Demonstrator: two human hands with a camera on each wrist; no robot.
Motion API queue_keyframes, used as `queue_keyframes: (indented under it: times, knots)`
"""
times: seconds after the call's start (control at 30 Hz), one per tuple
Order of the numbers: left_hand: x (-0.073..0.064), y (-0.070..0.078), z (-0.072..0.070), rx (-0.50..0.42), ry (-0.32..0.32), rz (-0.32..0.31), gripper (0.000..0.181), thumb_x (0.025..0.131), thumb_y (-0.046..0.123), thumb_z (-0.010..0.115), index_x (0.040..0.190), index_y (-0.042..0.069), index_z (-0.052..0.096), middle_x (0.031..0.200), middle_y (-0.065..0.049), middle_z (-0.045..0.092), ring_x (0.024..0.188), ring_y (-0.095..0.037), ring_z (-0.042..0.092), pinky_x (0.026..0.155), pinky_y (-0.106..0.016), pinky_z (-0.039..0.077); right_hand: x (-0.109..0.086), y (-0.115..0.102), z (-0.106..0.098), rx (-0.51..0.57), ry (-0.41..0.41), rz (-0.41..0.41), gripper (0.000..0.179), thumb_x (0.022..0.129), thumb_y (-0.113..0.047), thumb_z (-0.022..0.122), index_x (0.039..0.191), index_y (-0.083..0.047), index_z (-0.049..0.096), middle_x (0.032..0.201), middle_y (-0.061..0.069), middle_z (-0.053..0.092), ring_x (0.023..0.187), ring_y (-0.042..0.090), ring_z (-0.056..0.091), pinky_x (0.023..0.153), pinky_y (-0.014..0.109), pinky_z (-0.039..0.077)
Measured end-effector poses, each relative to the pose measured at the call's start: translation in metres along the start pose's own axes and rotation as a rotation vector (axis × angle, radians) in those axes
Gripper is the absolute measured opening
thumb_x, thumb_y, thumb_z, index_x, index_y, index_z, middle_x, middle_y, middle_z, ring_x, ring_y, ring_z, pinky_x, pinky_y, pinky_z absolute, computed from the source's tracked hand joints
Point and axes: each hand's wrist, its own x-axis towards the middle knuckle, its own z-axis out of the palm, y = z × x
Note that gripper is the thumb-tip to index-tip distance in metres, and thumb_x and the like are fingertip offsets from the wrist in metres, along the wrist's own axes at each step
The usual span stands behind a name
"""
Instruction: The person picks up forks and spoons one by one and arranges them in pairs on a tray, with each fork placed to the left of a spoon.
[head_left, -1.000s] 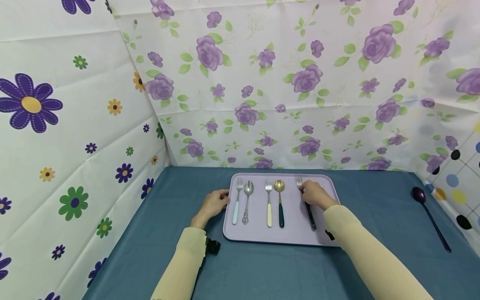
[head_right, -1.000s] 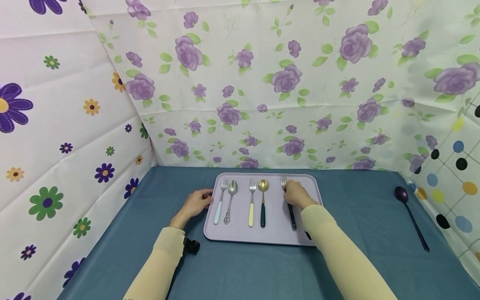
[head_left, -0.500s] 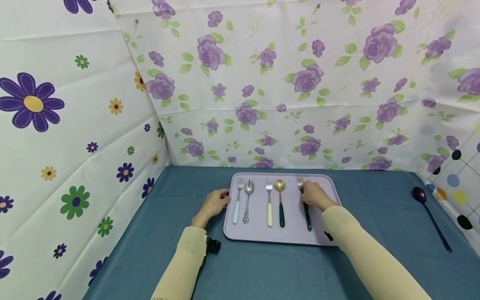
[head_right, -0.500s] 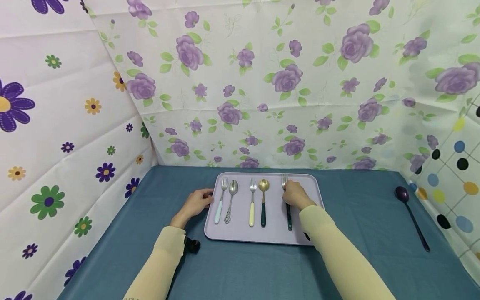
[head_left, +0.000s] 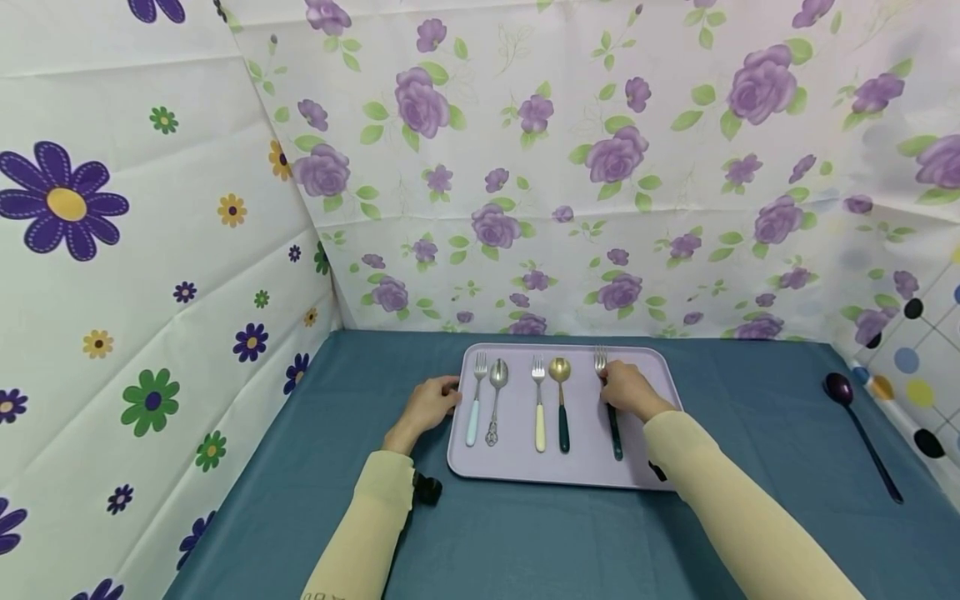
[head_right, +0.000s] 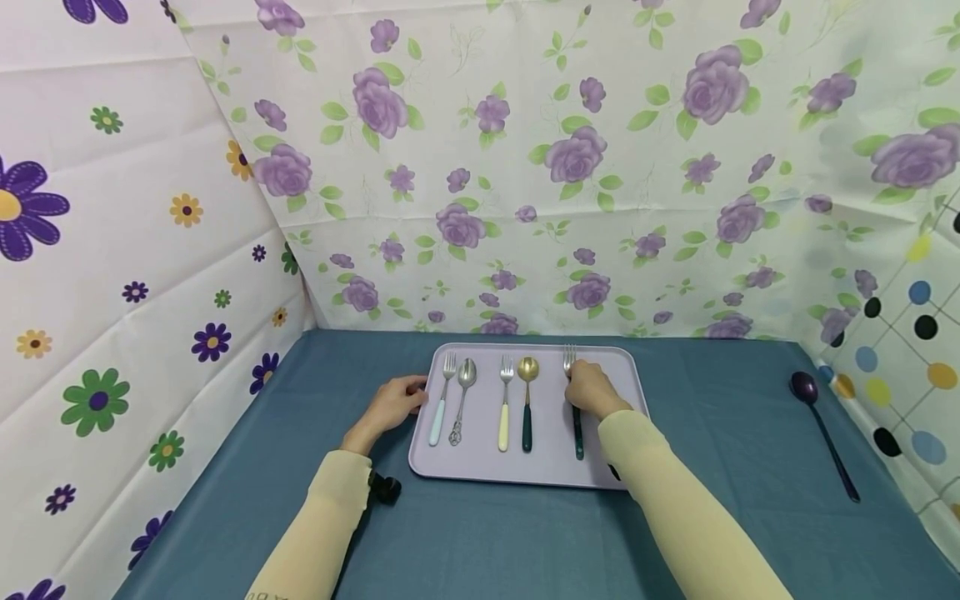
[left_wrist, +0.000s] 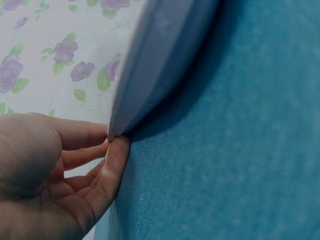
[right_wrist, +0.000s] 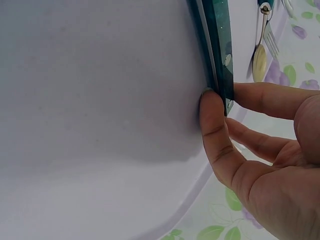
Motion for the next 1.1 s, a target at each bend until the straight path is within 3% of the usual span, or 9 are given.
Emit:
queue_keyframes:
  times: [0.23,0.53,0.63,0.87,0.97,1.1]
  knots:
    - [0.001,-0.001,0.0,-0.006,-0.001,0.009,0.041,0.106,0.012,0.059,0.145,-0.001,0.059,0.111,-0.014,0.072,0.09,-0.024,0.075,0.081,-0.039,0.062,0.0,-0.001,0.0,-0.012,-0.007,0.01,0.017,0.086,0.007,0.062,0.102,0.006,0.064,0.084,0.015,0.062,0.066,0.022,0.06,0.056,0.029,0.05]
    - [0.001,-0.001,0.0,-0.005,-0.003,0.006,0.041,0.106,0.012,0.058,0.145,-0.001,0.059,0.113,-0.015,0.071,0.091,-0.024,0.075,0.082,-0.039,0.062,-0.001,-0.002,-0.003,0.0,-0.018,0.013,0.047,0.089,0.004,0.065,0.134,0.014,0.058,0.117,0.031,0.067,0.069,0.023,0.066,0.06,0.031,0.056]
    - [0.001,0.0,0.001,-0.003,-0.003,0.0,0.042,0.106,0.012,0.059,0.146,-0.001,0.059,0.113,-0.014,0.071,0.091,-0.024,0.075,0.082,-0.039,0.062,-0.002,-0.001,-0.005,-0.007,-0.012,0.003,0.046,0.09,0.002,0.065,0.134,0.014,0.058,0.117,0.031,0.067,0.071,0.023,0.066,0.063,0.033,0.057]
    - [0.001,0.0,0.0,0.0,-0.006,0.001,0.041,0.106,0.011,0.059,0.145,-0.001,0.059,0.112,-0.014,0.072,0.091,-0.023,0.075,0.082,-0.039,0.062,-0.005,0.005,-0.012,-0.021,0.005,-0.005,0.045,0.092,-0.001,0.062,0.135,0.013,0.057,0.094,0.02,0.069,0.066,0.02,0.063,0.06,0.033,0.052]
    - [0.001,0.0,0.0,-0.006,-0.003,-0.004,0.041,0.106,0.011,0.059,0.145,-0.001,0.059,0.111,-0.014,0.071,0.091,-0.024,0.075,0.082,-0.039,0.062,-0.005,0.009,-0.014,-0.02,0.01,-0.01,0.045,0.094,-0.002,0.06,0.137,0.013,0.056,0.096,0.022,0.069,0.063,0.02,0.063,0.058,0.032,0.052]
    - [0.0,0.0,0.0,-0.007,-0.001,-0.012,0.041,0.106,0.013,0.06,0.145,0.001,0.06,0.11,-0.013,0.071,0.091,-0.023,0.075,0.083,-0.039,0.062,-0.005,0.017,-0.017,-0.051,0.038,-0.04,0.042,0.095,-0.002,0.059,0.134,0.013,0.058,0.115,0.031,0.067,0.073,0.026,0.063,0.064,0.037,0.054]
